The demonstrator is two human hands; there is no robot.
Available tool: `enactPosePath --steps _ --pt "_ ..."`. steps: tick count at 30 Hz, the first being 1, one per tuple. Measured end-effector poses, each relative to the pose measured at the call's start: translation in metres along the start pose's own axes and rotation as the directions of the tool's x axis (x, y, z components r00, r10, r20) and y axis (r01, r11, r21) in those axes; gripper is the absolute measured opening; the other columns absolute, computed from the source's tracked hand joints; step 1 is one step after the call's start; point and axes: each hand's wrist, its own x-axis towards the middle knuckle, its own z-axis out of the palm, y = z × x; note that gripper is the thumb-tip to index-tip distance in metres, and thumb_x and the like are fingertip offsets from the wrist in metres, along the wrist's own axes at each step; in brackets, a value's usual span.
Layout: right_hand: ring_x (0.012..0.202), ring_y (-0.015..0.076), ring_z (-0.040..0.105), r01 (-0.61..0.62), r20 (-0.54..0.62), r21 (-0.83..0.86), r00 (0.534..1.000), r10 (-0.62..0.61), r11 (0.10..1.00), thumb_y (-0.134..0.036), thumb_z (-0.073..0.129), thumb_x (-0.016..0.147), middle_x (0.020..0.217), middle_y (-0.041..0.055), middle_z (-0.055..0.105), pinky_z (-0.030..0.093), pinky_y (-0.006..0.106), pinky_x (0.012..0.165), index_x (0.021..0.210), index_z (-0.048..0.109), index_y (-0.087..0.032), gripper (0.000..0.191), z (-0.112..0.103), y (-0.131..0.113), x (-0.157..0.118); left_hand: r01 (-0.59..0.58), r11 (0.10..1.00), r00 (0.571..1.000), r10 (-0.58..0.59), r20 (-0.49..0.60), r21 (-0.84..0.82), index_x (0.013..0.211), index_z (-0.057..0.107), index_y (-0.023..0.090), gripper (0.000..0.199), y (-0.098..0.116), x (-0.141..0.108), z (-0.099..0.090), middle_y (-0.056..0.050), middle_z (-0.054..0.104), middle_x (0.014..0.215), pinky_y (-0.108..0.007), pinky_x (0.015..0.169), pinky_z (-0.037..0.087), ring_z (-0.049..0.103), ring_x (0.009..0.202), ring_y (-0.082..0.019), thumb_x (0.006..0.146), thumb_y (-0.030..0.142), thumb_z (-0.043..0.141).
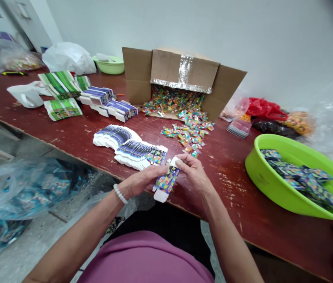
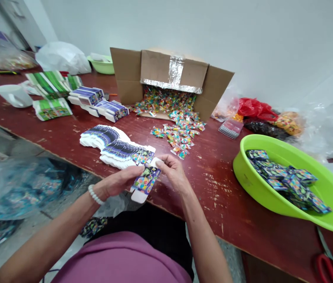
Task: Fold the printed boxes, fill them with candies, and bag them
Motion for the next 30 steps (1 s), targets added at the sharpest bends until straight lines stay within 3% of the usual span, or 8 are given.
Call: enactPosePath --steps 3,7,14,18,21,23,26,30 --pt "0.064 0.0140 0.059 -0.027 0.112 0.023 0.993 0.025 0.999 -0.042 0.080 0.076 0.078 0.0009 0.070 0.049 0.026 0.059 0.090 0.072 -0.022 0.026 0.014 -0.013 -0.014 0.226 0.879 0.931 -0.068 0.360 -0.420 0.108 0.071 0.013 0.054 -0.012 -0.015 0.010 -0.016 0.077 0.097 -0.038 0.072 0.058 0.073 0.083 -0.029 0.072 0.054 0.077" --pt "0.059 0.0114 0.057 -0.049 0.174 0.065 0.984 0.037 0.997 -0.042 0.081 0.076 0.075 -0.0002 0.069 0.047 0.023 0.055 0.090 0.071 -0.021 0.026 0.025 -0.019 -0.026 0.278 0.788 0.918 -0.050 0.393 -0.549 0.109 0.069 0.012 0.054 -0.022 -0.028 0.018 -0.009 0.074 0.087 -0.033 0.068 0.057 0.073 0.073 -0.023 0.066 0.040 0.086" --pt "0.068 0.0116 0.061 -0.052 0.164 0.100 0.986 0.035 0.994 -0.038 0.076 0.082 0.085 0.0007 0.070 0.050 0.023 0.064 0.105 0.071 -0.022 0.028 0.033 -0.020 -0.035 0.222 0.880 0.969 -0.149 0.199 -0.421 0.076 0.071 0.008 0.035 -0.009 -0.043 0.021 -0.007 0.070 0.069 -0.024 0.056 0.055 0.067 0.057 -0.016 0.061 0.034 0.089" --pt "0.076 0.0141 0.063 -0.101 0.159 0.133 0.984 0.079 0.986 -0.038 0.078 0.079 0.096 0.0026 0.070 0.051 0.023 0.062 0.122 0.065 -0.025 0.047 0.040 -0.019 -0.044 0.118 0.881 0.991 -0.131 0.004 -0.458 0.089 0.071 0.012 0.038 -0.010 -0.045 0.023 -0.006 0.072 0.072 -0.029 0.055 0.057 0.065 0.058 -0.016 0.065 0.035 0.088" --pt "0.065 0.0146 0.061 -0.213 0.261 0.099 0.948 0.182 0.972 -0.042 0.075 0.081 0.084 0.0030 0.068 0.050 0.026 0.056 0.108 0.068 -0.020 0.035 0.045 -0.007 -0.052 0.055 0.882 0.989 -0.114 -0.099 -0.468 0.088 0.069 0.013 0.039 -0.015 -0.045 0.025 -0.004 0.070 0.070 -0.029 0.053 0.056 0.062 0.055 -0.015 0.065 0.038 0.087" --pt "0.059 0.0136 0.058 -0.165 0.207 0.011 0.965 0.159 0.986 -0.045 0.070 0.085 0.075 0.0023 0.065 0.047 0.026 0.054 0.092 0.070 -0.018 0.028 0.048 0.002 -0.054 0.027 0.903 0.986 -0.094 -0.136 -0.429 0.084 0.069 0.012 0.037 -0.018 -0.045 0.026 -0.004 0.069 0.070 -0.027 0.057 0.055 0.062 0.058 -0.014 0.066 0.039 0.087" --pt "0.065 0.0141 0.058 -0.001 0.003 -0.159 1.000 0.001 0.987 -0.045 0.069 0.086 0.076 0.0029 0.065 0.047 0.025 0.059 0.078 0.069 -0.017 0.030 0.049 0.008 -0.052 -0.073 0.962 0.964 0.001 -0.265 -0.263 0.094 0.069 0.014 0.032 -0.022 -0.046 0.025 -0.005 0.072 0.086 -0.026 0.070 0.055 0.067 0.076 -0.017 0.075 0.037 0.081" --pt "0.069 0.0169 0.061 -0.015 -0.024 -0.141 1.000 0.012 0.990 -0.047 0.067 0.086 0.077 0.0030 0.068 0.051 0.026 0.061 0.088 0.068 -0.018 0.029 0.054 0.004 -0.050 -0.206 0.974 0.880 0.140 -0.454 -0.099 0.128 0.054 0.022 0.053 -0.025 -0.051 0.027 -0.006 0.073 0.105 -0.031 0.079 0.056 0.070 0.087 -0.019 0.081 0.031 0.076"
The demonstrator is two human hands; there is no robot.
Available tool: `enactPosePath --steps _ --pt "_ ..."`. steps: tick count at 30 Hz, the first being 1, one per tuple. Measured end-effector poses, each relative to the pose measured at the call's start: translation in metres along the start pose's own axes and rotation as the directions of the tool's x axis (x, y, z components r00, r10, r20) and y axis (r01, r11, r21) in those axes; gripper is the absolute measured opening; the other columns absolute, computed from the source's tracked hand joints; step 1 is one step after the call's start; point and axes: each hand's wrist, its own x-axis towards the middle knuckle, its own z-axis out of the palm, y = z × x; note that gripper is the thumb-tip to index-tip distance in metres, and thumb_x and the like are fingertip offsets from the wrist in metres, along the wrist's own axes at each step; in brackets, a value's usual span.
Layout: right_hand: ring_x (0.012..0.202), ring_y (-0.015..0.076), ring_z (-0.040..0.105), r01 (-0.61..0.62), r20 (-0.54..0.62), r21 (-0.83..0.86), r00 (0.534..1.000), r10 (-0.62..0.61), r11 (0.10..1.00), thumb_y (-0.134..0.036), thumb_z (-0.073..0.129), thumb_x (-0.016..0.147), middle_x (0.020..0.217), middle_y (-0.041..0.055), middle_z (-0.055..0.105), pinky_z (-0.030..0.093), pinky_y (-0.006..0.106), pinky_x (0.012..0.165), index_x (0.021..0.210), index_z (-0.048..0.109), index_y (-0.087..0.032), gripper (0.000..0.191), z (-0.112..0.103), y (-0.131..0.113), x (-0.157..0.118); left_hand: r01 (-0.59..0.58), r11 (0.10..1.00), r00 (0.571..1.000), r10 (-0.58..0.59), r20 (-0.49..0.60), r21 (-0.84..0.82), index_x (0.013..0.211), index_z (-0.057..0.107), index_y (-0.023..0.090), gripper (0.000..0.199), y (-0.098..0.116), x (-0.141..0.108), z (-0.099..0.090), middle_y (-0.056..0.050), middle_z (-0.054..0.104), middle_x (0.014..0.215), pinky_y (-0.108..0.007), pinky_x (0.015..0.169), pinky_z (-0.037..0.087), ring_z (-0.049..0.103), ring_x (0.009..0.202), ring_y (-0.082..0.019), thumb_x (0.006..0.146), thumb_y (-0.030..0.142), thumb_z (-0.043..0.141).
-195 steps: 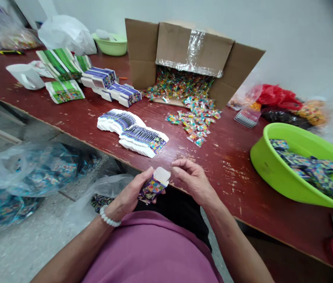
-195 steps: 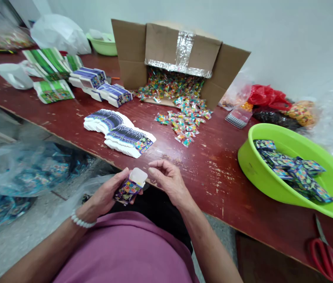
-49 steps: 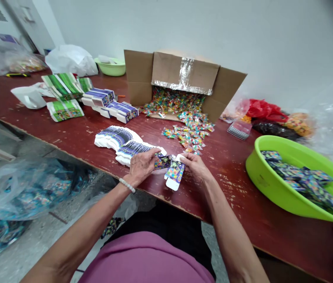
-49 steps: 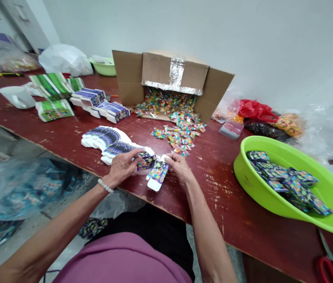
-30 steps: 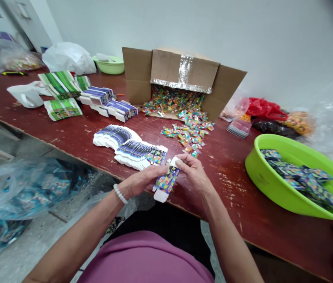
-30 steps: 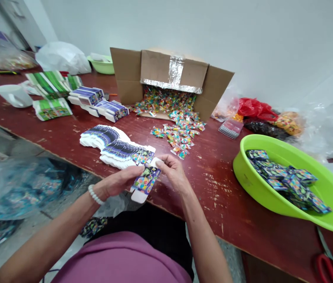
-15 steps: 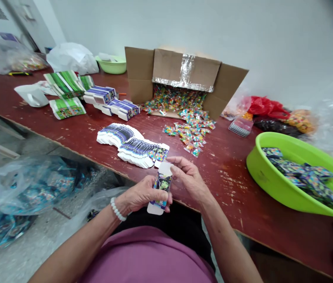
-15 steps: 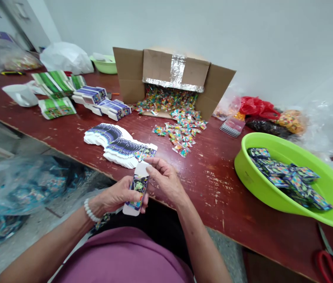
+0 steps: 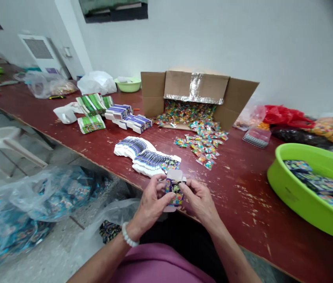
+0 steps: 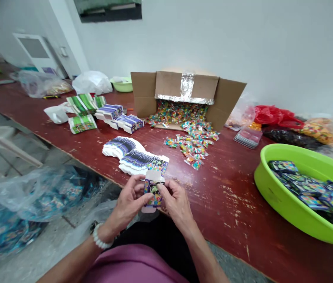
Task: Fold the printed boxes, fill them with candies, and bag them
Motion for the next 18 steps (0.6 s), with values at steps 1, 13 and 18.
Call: enactPosePath --steps 1,13,18 --pt "0.070 0.0177 0.063 -0.021 -0.006 0.048 1.000 0.022 0.999 -0.047 0.068 0.085 0.078 0.0026 0.069 0.052 0.027 0.062 0.098 0.067 -0.019 0.031 0.002 0.000 0.000 -0.021 1.000 0.999 0.022 -0.037 0.018 0.133 0.049 0.023 0.059 0.000 -0.002 0.001 -0.006 0.074 0.107 -0.031 0.079 0.057 0.071 0.087 -0.019 0.081 0.031 0.075" --pt "0.081 0.0177 0.067 0.059 -0.152 0.128 0.988 -0.039 0.990 -0.041 0.067 0.088 0.094 0.0029 0.072 0.054 0.029 0.073 0.118 0.062 -0.023 0.035 0.017 0.023 -0.007 -0.003 0.993 1.000 0.006 0.029 -0.114 0.123 0.057 0.023 0.037 -0.002 -0.001 -0.004 -0.006 0.070 0.114 -0.029 0.083 0.055 0.068 0.097 -0.019 0.089 0.030 0.068" --pt "0.085 0.0180 0.067 0.069 -0.126 0.138 0.991 -0.052 0.988 -0.041 0.068 0.088 0.098 0.0040 0.072 0.053 0.029 0.076 0.112 0.065 -0.022 0.031 0.017 0.019 -0.004 0.036 0.983 0.998 -0.027 0.054 -0.178 0.133 0.047 0.026 0.057 0.003 -0.003 0.002 -0.007 0.068 0.120 -0.029 0.083 0.054 0.067 0.098 -0.018 0.083 0.024 0.074"
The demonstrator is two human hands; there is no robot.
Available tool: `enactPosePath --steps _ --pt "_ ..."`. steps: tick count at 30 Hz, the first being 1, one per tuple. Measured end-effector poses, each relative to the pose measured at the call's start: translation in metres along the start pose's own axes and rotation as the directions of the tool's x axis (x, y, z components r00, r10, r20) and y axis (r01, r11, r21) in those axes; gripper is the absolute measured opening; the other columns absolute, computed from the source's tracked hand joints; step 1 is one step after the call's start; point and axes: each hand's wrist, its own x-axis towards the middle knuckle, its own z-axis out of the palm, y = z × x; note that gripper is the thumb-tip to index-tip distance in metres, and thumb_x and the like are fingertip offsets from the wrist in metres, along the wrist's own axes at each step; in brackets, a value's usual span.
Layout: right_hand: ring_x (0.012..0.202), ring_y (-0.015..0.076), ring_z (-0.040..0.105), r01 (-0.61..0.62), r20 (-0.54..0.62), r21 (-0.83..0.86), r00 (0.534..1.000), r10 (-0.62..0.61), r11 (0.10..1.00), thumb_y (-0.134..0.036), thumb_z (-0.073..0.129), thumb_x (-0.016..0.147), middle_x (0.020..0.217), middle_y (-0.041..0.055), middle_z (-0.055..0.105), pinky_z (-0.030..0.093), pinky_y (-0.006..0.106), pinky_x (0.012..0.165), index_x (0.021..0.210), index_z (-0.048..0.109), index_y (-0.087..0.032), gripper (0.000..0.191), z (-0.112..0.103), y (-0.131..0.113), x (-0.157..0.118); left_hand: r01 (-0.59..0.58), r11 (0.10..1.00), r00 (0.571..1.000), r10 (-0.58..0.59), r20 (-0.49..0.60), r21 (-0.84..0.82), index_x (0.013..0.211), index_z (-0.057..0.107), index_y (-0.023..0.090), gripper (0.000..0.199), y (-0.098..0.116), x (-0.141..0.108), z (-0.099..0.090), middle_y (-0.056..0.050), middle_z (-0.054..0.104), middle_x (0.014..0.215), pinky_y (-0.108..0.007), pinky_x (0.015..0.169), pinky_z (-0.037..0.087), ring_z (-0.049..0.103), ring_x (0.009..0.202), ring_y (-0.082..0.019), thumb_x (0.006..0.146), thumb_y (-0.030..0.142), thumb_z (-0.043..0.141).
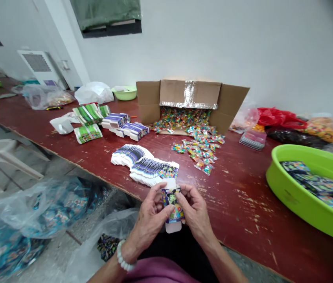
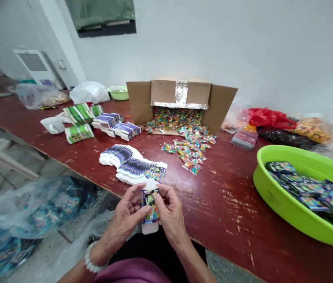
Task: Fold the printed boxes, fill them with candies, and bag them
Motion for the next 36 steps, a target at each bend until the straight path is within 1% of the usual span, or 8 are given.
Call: enactPosePath --steps 4,9,13,18,24,29,31,36 --pt "0.089 0.0193 0.066 0.002 0.032 -0.003 0.999 -0.002 1.000 -0.042 0.069 0.087 0.101 0.0045 0.072 0.052 0.030 0.080 0.111 0.068 -0.022 0.031 -0.002 -0.003 0.000 0.029 0.998 0.999 -0.028 0.025 -0.051 0.120 0.054 0.023 0.046 -0.002 0.000 -0.002 -0.006 0.070 0.108 -0.029 0.082 0.053 0.066 0.092 -0.017 0.080 0.025 0.078" --pt "0.065 0.0145 0.055 -0.021 0.086 -0.135 0.996 0.033 0.991 -0.047 0.067 0.087 0.072 -0.0007 0.063 0.043 0.025 0.060 0.082 0.068 -0.020 0.028 -0.012 -0.012 0.002 0.135 0.990 0.989 -0.137 0.059 0.031 0.103 0.062 0.020 0.029 0.001 0.003 -0.010 -0.002 0.069 0.089 -0.026 0.071 0.051 0.063 0.078 -0.015 0.082 0.034 0.076" --pt "0.057 0.0121 0.049 -0.100 0.146 -0.057 0.984 0.107 0.993 -0.049 0.076 0.078 0.064 -0.0019 0.059 0.040 0.024 0.054 0.070 0.065 -0.018 0.034 -0.016 -0.014 0.008 0.094 0.984 0.993 -0.104 0.055 0.152 0.095 0.066 0.018 0.022 0.008 0.005 -0.012 -0.001 0.064 0.084 -0.023 0.068 0.047 0.057 0.074 -0.013 0.088 0.038 0.068" --pt "0.066 0.0134 0.060 -0.175 0.148 0.091 0.976 0.161 0.980 -0.042 0.084 0.070 0.079 -0.0010 0.068 0.047 0.024 0.061 0.102 0.069 -0.023 0.041 -0.014 -0.009 0.012 0.024 0.964 0.993 -0.053 0.103 0.263 0.098 0.068 0.019 0.020 0.009 0.005 -0.013 -0.003 0.067 0.093 -0.024 0.076 0.049 0.060 0.085 -0.016 0.092 0.037 0.063" --pt "0.077 0.0180 0.064 0.000 0.150 -0.058 0.989 0.009 0.998 -0.040 0.076 0.081 0.086 0.0047 0.073 0.050 0.029 0.073 0.084 0.076 -0.019 0.021 -0.016 -0.008 0.007 0.136 0.989 0.990 -0.133 0.048 -0.052 0.135 0.044 0.028 0.060 0.003 -0.001 -0.010 0.001 0.069 0.084 -0.024 0.069 0.052 0.066 0.074 -0.014 0.085 0.038 0.075" --pt "0.084 0.0207 0.066 0.143 0.183 -0.227 0.978 -0.102 0.963 -0.040 0.069 0.087 0.089 0.0046 0.072 0.051 0.032 0.077 0.089 0.078 -0.025 0.017 -0.013 -0.011 0.003 0.459 0.877 0.886 -0.439 0.149 -0.143 0.112 0.062 0.016 0.056 -0.003 -0.004 -0.006 -0.007 0.070 0.083 -0.025 0.049 0.051 0.066 0.054 -0.016 0.089 0.067 0.053" --pt "0.087 0.0207 0.067 0.176 0.241 -0.283 0.964 -0.108 0.943 -0.040 0.063 0.092 0.093 0.0051 0.073 0.051 0.032 0.080 0.091 0.078 -0.025 0.020 -0.013 -0.013 0.002 0.488 0.860 0.873 -0.479 0.094 -0.153 0.101 0.065 0.014 0.062 -0.006 -0.003 -0.004 -0.006 0.068 0.075 -0.022 0.042 0.045 0.061 0.044 -0.013 0.089 0.072 0.047" --pt "0.063 0.0133 0.065 0.068 0.276 -0.278 0.961 0.012 0.958 -0.039 0.068 0.088 0.102 0.0060 0.075 0.050 0.025 0.057 0.094 0.075 -0.022 0.020 -0.013 -0.015 0.004 0.459 0.881 0.888 -0.460 0.024 -0.110 0.098 0.067 0.014 0.066 -0.011 -0.001 0.000 -0.002 0.064 0.066 -0.020 0.039 0.040 0.057 0.041 -0.011 0.087 0.075 0.046"
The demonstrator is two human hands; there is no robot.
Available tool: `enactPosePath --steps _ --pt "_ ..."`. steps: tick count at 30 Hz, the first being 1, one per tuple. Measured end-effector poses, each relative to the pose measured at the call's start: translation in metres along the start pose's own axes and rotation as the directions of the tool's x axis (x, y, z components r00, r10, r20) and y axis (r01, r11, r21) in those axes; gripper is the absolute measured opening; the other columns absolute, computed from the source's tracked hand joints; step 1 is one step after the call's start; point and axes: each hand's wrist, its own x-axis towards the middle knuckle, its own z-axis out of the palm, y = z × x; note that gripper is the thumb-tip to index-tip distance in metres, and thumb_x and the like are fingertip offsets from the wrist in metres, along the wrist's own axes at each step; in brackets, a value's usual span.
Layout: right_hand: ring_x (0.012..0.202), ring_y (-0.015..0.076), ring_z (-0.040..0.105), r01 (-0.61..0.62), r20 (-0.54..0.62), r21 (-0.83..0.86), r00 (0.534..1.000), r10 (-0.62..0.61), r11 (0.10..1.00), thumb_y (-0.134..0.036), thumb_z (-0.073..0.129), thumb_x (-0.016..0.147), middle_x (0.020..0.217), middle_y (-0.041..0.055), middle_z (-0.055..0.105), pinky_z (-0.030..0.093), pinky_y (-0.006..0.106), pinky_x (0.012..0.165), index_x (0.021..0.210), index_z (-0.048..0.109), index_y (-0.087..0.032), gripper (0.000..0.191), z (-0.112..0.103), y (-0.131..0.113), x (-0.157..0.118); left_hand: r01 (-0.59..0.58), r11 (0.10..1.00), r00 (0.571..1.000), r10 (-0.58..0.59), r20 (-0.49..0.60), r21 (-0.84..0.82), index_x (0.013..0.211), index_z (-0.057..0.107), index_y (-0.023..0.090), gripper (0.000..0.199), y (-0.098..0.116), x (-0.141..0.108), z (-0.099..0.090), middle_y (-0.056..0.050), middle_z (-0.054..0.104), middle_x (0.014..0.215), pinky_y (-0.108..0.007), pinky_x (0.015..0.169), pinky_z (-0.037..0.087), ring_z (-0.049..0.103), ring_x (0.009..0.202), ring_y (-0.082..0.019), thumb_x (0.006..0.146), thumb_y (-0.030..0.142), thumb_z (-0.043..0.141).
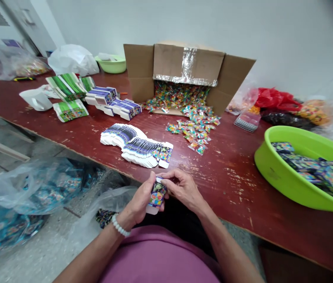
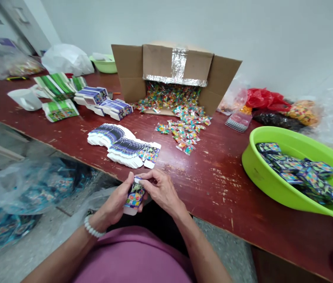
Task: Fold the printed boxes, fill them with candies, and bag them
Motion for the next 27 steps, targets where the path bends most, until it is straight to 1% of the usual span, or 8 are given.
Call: enactPosePath --steps 5,8,15,18,21,24,26,27 --pt "0.045 0.0129 0.061 -0.169 0.053 0.195 0.985 0.162 0.966 -0.041 0.070 0.084 0.066 -0.0001 0.070 0.046 0.024 0.044 0.086 0.069 -0.019 0.022 0.001 0.002 0.009 -0.070 0.993 0.997 0.068 0.031 0.092 0.083 0.067 0.012 0.071 -0.001 0.003 0.000 -0.005 0.066 0.065 -0.021 0.042 0.042 0.058 0.043 -0.012 0.085 0.079 0.043" --pt "0.043 0.0140 0.061 -0.205 0.056 0.283 0.979 0.197 0.937 -0.044 0.072 0.082 0.063 -0.0006 0.069 0.045 0.024 0.042 0.080 0.064 -0.019 0.026 0.001 0.001 0.011 -0.087 0.986 0.996 0.084 0.024 0.139 0.083 0.067 0.012 0.070 0.001 0.003 -0.002 -0.006 0.066 0.064 -0.021 0.041 0.042 0.057 0.042 -0.011 0.086 0.078 0.043" --pt "0.095 0.0204 0.068 0.104 0.122 0.024 0.987 -0.106 0.994 -0.036 0.059 0.095 0.113 0.0057 0.072 0.054 0.032 0.078 0.091 0.072 -0.023 0.019 -0.002 -0.009 -0.001 -0.061 0.996 0.998 0.060 0.020 0.060 0.116 0.064 0.015 0.070 -0.002 0.004 -0.004 -0.003 0.066 0.066 -0.021 0.041 0.043 0.057 0.044 -0.012 0.087 0.075 0.045" --pt "0.091 0.0193 0.066 0.197 0.114 -0.144 0.977 -0.182 0.970 -0.028 0.061 0.093 0.105 0.0050 0.073 0.051 0.031 0.079 0.092 0.073 -0.025 0.012 0.001 -0.002 -0.004 -0.034 0.999 0.998 0.033 0.054 0.004 0.130 0.055 0.021 0.067 -0.007 0.004 -0.002 0.000 0.065 0.070 -0.021 0.040 0.044 0.057 0.042 -0.011 0.088 0.073 0.047" --pt "0.081 0.0179 0.064 0.161 0.127 -0.213 0.983 -0.136 0.964 -0.031 0.063 0.090 0.088 0.0031 0.071 0.049 0.029 0.075 0.086 0.073 -0.023 0.013 -0.012 0.011 0.007 -0.018 0.998 0.996 0.022 0.082 -0.054 0.133 0.050 0.025 0.057 -0.011 0.001 -0.003 -0.001 0.068 0.081 -0.021 0.049 0.048 0.064 0.054 -0.013 0.088 0.057 0.062" --pt "0.087 0.0200 0.065 -0.018 -0.142 -0.269 0.990 -0.022 0.963 -0.037 0.059 0.090 0.093 0.0042 0.073 0.050 0.032 0.081 0.096 0.074 -0.021 0.022 -0.052 0.027 0.035 0.002 0.992 0.991 0.014 0.129 -0.122 0.127 0.052 0.022 0.046 -0.018 -0.005 -0.009 -0.007 0.071 0.099 -0.025 0.071 0.053 0.070 0.080 -0.017 0.089 0.043 0.068" --pt "0.097 0.0228 0.065 -0.224 -0.481 -0.423 0.876 -0.008 0.878 -0.034 0.060 0.085 0.107 0.0077 0.072 0.048 0.035 0.090 0.107 0.072 -0.020 0.028 -0.088 0.038 0.058 0.036 0.992 0.989 -0.018 0.144 -0.121 0.122 0.056 0.020 0.040 -0.026 -0.008 -0.017 -0.010 0.070 0.107 -0.027 0.076 0.052 0.068 0.086 -0.017 0.090 0.041 0.068" --pt "0.106 0.0265 0.062 -0.291 -0.552 -0.438 0.834 0.001 0.851 -0.031 0.061 0.083 0.114 0.0122 0.069 0.046 0.039 0.095 0.112 0.071 -0.017 0.034 -0.105 0.044 0.068 0.056 0.992 0.990 -0.041 0.134 -0.109 0.119 0.058 0.020 0.038 -0.031 -0.009 -0.023 -0.010 0.070 0.109 -0.027 0.076 0.052 0.067 0.084 -0.016 0.089 0.040 0.069"
